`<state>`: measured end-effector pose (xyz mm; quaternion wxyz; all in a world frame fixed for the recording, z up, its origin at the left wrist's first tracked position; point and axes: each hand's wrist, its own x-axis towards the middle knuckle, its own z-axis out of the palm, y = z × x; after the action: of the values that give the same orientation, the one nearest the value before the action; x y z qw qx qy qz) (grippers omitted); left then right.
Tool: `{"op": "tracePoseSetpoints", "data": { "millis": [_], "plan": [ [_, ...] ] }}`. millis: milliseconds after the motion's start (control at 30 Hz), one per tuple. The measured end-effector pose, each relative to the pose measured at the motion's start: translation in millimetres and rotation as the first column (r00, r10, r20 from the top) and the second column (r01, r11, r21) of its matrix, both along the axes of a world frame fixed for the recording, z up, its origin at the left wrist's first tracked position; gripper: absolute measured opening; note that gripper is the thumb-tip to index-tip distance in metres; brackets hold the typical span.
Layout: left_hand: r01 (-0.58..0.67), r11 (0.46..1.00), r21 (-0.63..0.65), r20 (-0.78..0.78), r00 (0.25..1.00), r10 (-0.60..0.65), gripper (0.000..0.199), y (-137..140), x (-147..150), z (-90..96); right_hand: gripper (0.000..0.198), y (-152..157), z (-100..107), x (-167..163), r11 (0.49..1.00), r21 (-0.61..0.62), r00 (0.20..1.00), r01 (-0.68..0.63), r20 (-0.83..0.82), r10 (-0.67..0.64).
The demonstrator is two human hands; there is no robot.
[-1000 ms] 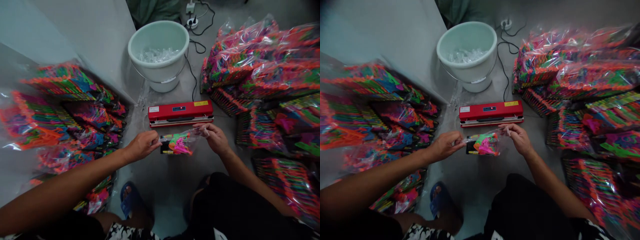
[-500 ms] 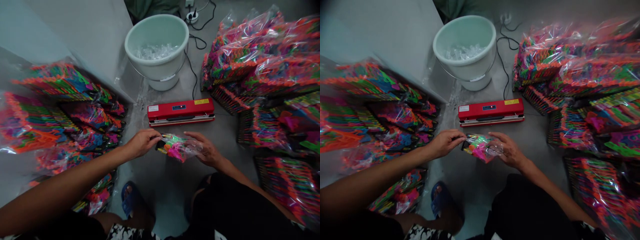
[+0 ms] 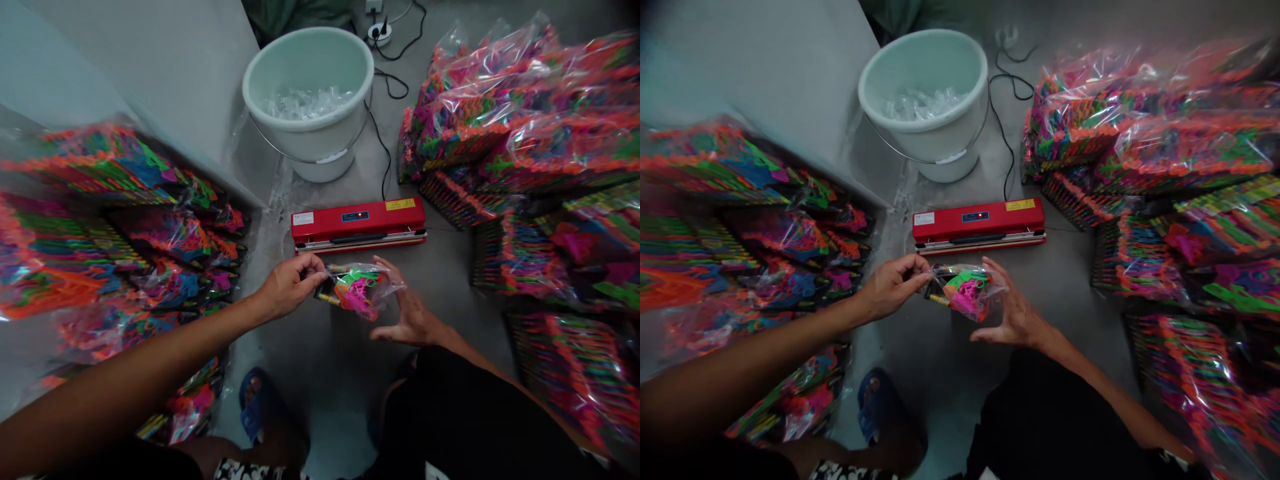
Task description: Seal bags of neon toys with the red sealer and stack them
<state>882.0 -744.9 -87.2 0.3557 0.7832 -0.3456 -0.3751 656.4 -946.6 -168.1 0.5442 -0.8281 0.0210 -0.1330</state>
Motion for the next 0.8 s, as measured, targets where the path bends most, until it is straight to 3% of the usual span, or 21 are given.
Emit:
{"op": "tracePoseSetpoints", "data": {
  "millis": [33,100,167,200,333,400,500,567,600,700,800],
  "plan": [
    [0.001,1.0,-0.007,-0.004,1.0,-0.001,0.023,-1,-1,-0.6,0.108,2,0,3,0.998,-0.039,0.999,0.044,0.016,-0.043],
    [-0.002,1.0,-0.016,-0.007,1.0,0.002,0.022,-4,-1,-0.3,0.071,5,1,10,0.991,-0.076,0.993,0.113,0.043,-0.11],
    [-0.016,1.0,-0.015,0.001,1.0,0.016,0.021,-6,-1,2.6,0.033,6,2,17,0.991,-0.064,0.99,0.121,0.074,-0.116],
    [-0.025,1.0,-0.016,0.004,1.0,0.025,0.019,-6,1,4.9,0.026,5,3,20,0.993,-0.041,0.991,0.108,0.082,-0.105],
    [-0.056,0.998,-0.029,-0.045,0.997,0.055,0.021,-3,10,12.0,0.031,1,5,25,0.979,0.121,0.987,0.161,-0.006,-0.162],
    [-0.121,0.987,-0.103,-0.075,0.991,0.113,0.031,1,15,7.7,0.034,-3,3,27,0.952,0.19,0.969,0.241,-0.093,-0.227],
    [-0.209,0.946,-0.247,-0.178,0.97,0.168,0.084,5,16,-15.7,0.038,-13,-7,33,0.907,0.278,0.942,0.316,-0.204,-0.266],
    [-0.251,0.942,-0.221,-0.288,0.94,0.183,0.115,6,11,-40.4,0.041,-22,-19,38,0.884,0.354,0.94,0.304,-0.26,-0.219],
    [-0.278,0.944,-0.177,-0.345,0.916,0.205,0.121,5,7,-54.0,0.041,-26,-26,42,0.87,0.402,0.941,0.286,-0.288,-0.176],
    [-0.358,0.93,-0.086,-0.517,0.814,0.265,0.111,1,-8,-93.2,0.041,-36,-52,50,0.78,0.562,0.927,0.275,-0.371,-0.059],
    [-0.448,0.893,-0.041,-0.638,0.699,0.321,0.074,-7,-25,-126.2,0.038,-38,-75,58,0.616,0.706,0.899,0.349,-0.439,-0.007]
  ]
}}
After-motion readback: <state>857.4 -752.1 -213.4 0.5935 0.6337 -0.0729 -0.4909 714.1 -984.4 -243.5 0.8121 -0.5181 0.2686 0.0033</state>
